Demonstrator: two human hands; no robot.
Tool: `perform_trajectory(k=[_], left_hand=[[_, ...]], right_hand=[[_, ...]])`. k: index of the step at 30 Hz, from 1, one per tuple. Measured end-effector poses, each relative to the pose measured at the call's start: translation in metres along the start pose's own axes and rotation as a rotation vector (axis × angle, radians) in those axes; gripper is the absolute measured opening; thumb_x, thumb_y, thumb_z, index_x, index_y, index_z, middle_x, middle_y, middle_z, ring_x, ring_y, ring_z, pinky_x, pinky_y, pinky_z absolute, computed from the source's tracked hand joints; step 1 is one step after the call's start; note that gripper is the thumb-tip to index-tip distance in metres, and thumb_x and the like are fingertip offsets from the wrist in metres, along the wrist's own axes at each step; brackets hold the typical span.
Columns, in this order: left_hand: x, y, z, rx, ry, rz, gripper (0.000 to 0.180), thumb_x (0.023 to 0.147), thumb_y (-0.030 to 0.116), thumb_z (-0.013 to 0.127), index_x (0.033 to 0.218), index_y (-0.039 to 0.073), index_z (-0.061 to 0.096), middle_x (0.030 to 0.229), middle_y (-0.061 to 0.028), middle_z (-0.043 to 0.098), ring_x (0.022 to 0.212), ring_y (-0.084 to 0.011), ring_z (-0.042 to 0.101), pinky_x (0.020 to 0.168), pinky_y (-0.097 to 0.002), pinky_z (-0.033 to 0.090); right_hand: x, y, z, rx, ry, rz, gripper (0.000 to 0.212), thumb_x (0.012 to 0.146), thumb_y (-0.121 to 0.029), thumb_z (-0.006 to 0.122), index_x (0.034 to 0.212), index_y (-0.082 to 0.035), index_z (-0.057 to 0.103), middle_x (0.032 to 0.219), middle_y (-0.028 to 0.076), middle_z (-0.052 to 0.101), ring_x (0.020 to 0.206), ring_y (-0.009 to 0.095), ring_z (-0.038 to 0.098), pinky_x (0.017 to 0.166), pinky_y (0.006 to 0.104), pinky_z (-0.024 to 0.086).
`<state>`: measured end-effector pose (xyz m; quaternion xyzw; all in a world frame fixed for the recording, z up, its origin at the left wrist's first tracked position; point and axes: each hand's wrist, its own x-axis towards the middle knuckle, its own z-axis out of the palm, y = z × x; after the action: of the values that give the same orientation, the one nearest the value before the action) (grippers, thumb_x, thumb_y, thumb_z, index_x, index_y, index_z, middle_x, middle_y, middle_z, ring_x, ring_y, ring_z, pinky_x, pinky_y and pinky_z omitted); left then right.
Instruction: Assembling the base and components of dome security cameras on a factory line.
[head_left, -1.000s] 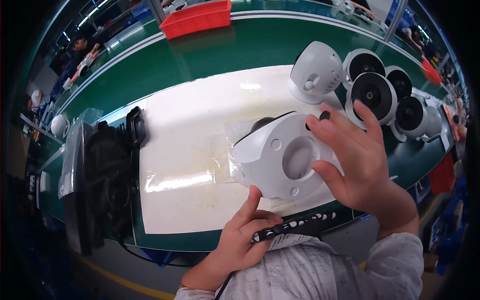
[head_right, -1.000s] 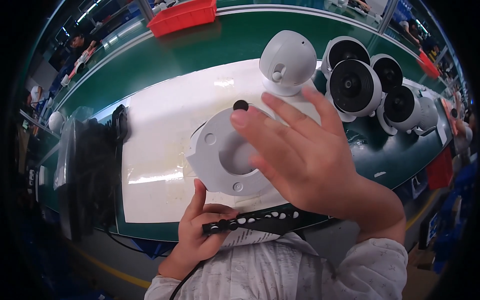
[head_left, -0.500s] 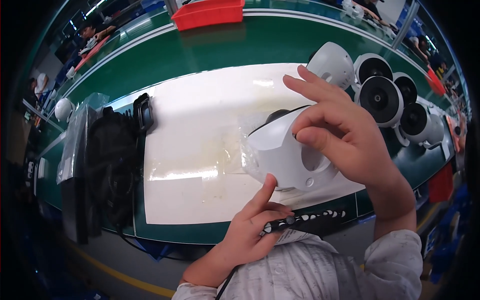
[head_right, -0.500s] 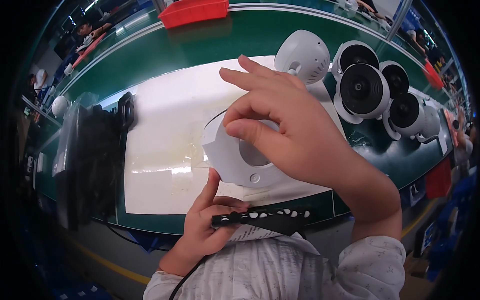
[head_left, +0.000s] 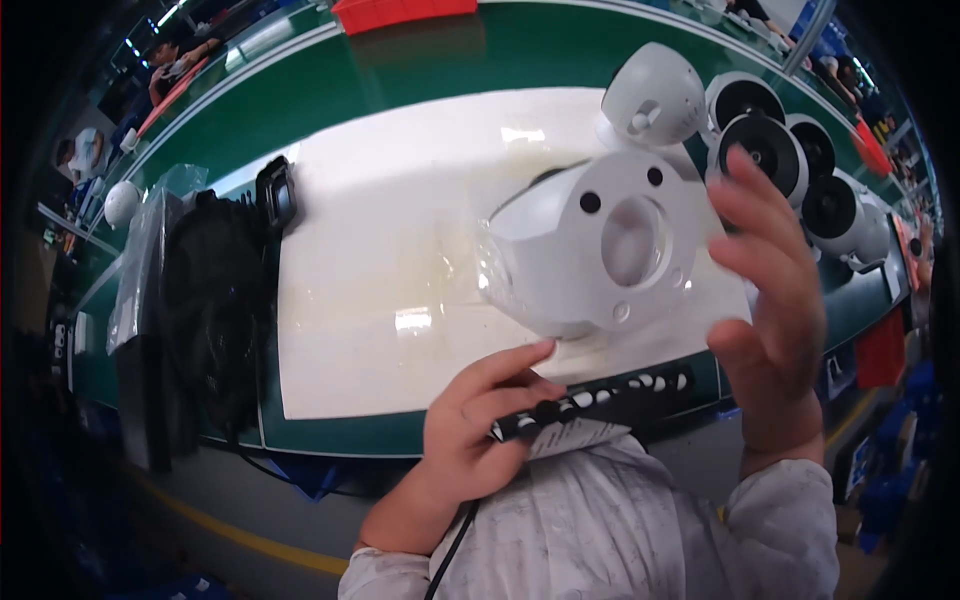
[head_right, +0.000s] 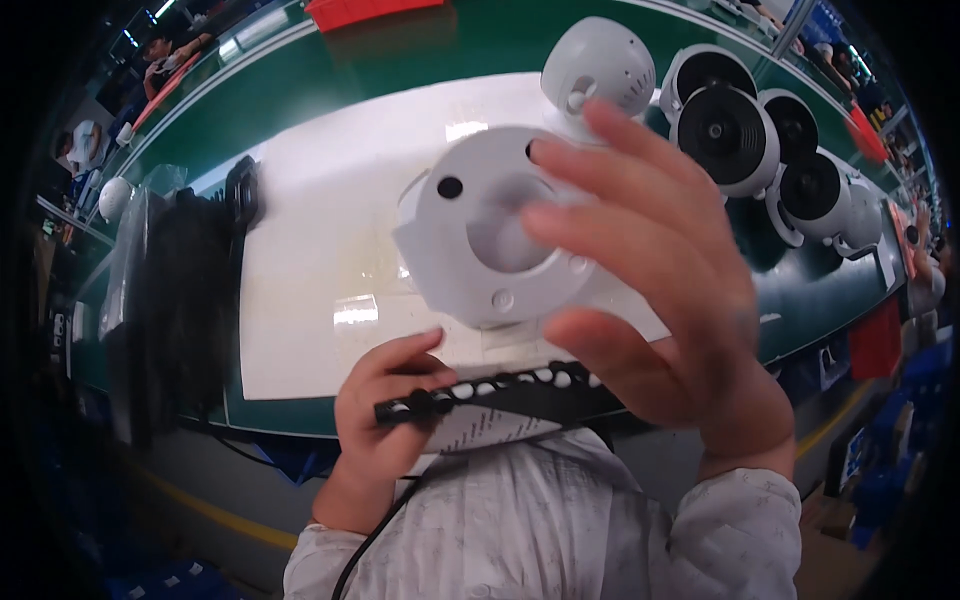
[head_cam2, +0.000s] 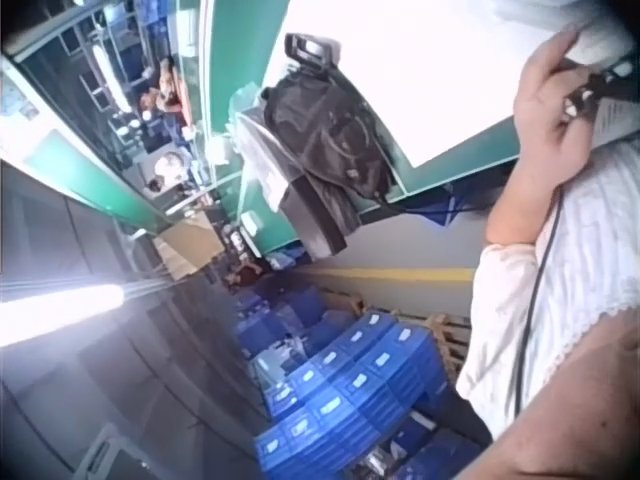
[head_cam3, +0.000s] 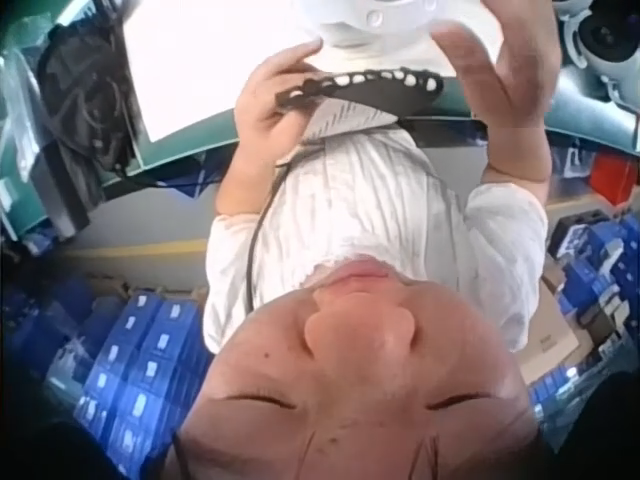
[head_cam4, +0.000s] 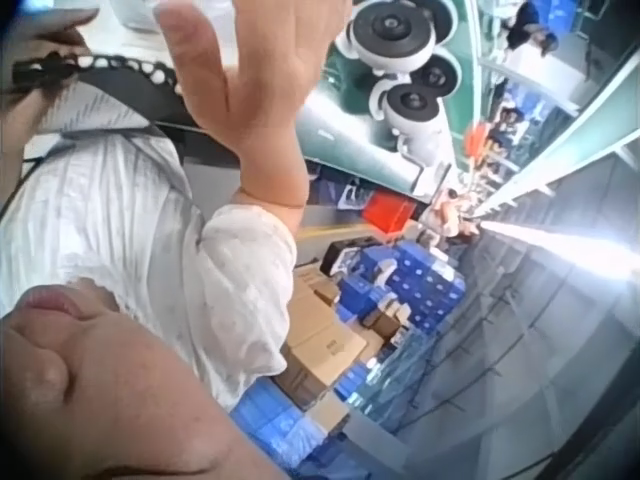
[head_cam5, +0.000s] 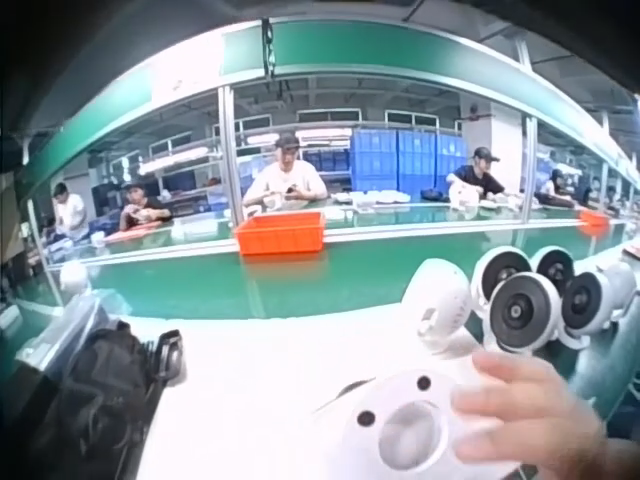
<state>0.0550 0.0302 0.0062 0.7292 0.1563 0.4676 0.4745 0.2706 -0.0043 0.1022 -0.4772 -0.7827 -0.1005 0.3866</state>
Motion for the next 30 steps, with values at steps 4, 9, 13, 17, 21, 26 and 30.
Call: perform_trajectory(k=[4,9,13,17,21,26,30], left_hand=[[0.001,0.003,-0.004,0.140,0.008,0.100,0.034,0.052,-0.008,0.050,0.085,-0.003,0.058,0.089,-0.0157,0.059,0.072,-0.0241,0.057,0.063,-0.0291,0.045],[-0.001,0.015,-0.001,0.255,0.023,0.154,0.039,0.048,-0.007,0.052,0.085,-0.003,0.059,0.086,-0.0131,0.059,0.068,-0.0232,0.055,0.060,-0.0291,0.045],[-0.005,0.022,0.001,0.274,0.037,0.114,0.038,0.050,-0.009,0.053,0.087,-0.002,0.057,0.085,-0.0129,0.060,0.068,-0.0227,0.055,0.060,-0.0284,0.045],[-0.009,0.024,0.004,0.252,0.031,0.043,0.034,0.055,-0.011,0.054,0.088,-0.002,0.054,0.082,-0.0127,0.060,0.066,-0.0226,0.055,0.059,-0.0265,0.044],[-0.010,0.028,0.007,0.191,0.043,-0.060,0.027,0.059,-0.011,0.056,0.085,-0.001,0.055,0.075,-0.0114,0.059,0.061,-0.0216,0.054,0.056,-0.0257,0.043],[-0.006,0.029,0.009,0.189,0.115,-0.139,0.016,0.061,-0.009,0.057,0.075,0.000,0.056,0.067,-0.0094,0.055,0.056,-0.0198,0.052,0.051,-0.0266,0.040],[-0.005,0.028,0.009,0.245,0.040,-0.042,0.022,0.060,-0.010,0.054,0.080,-0.001,0.055,0.072,-0.0113,0.056,0.061,-0.0224,0.055,0.055,-0.0274,0.043]], right_hand=[[-0.017,-0.020,-0.007,0.320,-0.245,0.093,0.023,0.072,-0.029,0.063,0.084,-0.010,0.057,0.087,0.006,0.057,0.084,0.024,0.052,0.073,0.0353,0.042],[-0.017,-0.031,0.003,0.264,-0.317,0.022,0.019,0.060,-0.015,0.069,0.077,-0.011,0.061,0.095,0.004,0.055,0.084,0.025,0.050,0.069,0.0336,0.042],[-0.030,-0.032,0.013,0.128,-0.152,-0.141,0.022,0.057,-0.008,0.064,0.079,-0.009,0.060,0.099,0.003,0.056,0.086,0.021,0.051,0.068,0.0302,0.039],[-0.043,-0.034,0.024,-0.046,0.052,-0.262,0.019,0.054,-0.008,0.061,0.074,-0.010,0.060,0.095,0.000,0.058,0.087,0.017,0.051,0.063,0.0281,0.036],[-0.039,-0.037,0.018,0.018,0.002,-0.190,0.016,0.056,-0.009,0.062,0.072,-0.011,0.060,0.094,-0.002,0.059,0.084,0.017,0.053,0.062,0.0280,0.034],[-0.027,-0.045,0.016,0.244,0.027,-0.226,0.019,0.059,-0.007,0.061,0.078,-0.011,0.060,0.092,-0.001,0.059,0.078,0.016,0.055,0.063,0.0269,0.035],[-0.024,-0.042,0.028,0.350,0.020,-0.056,0.029,0.063,-0.008,0.059,0.092,-0.011,0.058,0.088,-0.002,0.057,0.071,0.016,0.053,0.061,0.0264,0.036]])
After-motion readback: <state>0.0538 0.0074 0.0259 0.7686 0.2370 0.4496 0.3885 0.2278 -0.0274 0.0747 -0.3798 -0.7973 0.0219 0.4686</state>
